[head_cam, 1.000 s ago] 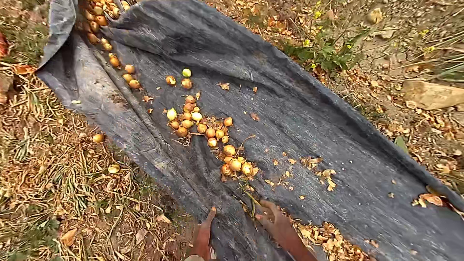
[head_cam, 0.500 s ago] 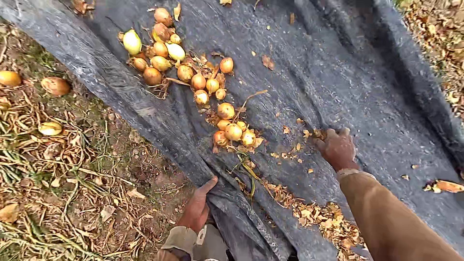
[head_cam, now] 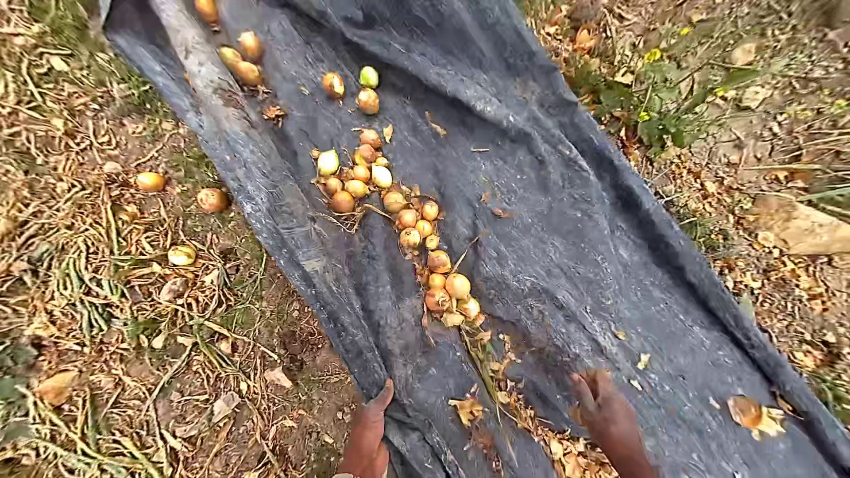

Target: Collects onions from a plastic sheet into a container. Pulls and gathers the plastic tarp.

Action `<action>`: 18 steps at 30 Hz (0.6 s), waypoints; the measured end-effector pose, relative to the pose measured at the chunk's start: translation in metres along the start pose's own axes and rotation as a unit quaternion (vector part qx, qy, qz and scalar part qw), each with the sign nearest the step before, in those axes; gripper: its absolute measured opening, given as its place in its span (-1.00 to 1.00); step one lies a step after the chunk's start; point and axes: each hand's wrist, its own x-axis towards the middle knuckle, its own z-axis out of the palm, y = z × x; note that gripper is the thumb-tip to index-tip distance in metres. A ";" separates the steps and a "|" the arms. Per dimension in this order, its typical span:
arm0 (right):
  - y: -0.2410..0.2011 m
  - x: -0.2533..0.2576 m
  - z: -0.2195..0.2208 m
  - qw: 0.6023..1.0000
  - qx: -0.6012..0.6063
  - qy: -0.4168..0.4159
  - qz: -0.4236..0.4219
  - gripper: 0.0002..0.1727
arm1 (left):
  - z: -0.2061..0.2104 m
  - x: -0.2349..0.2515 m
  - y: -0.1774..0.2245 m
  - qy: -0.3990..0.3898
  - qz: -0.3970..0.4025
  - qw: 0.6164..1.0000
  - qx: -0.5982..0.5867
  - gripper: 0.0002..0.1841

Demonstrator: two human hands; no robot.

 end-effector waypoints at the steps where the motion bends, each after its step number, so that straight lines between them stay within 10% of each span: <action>1: -0.004 -0.005 0.002 1.000 -0.011 -0.005 -0.001 -0.41 | -0.005 -0.008 0.002 0.002 0.003 1.000 0.000 -0.52; 9: -0.018 0.120 0.023 0.974 -0.213 0.009 0.080 0.32 | -0.034 0.049 -0.003 0.042 0.021 0.998 0.029 -0.44; 18: -0.010 0.166 0.040 0.964 -0.258 -0.063 0.000 -0.66 | -0.041 0.077 -0.008 0.052 0.014 0.997 0.047 -0.31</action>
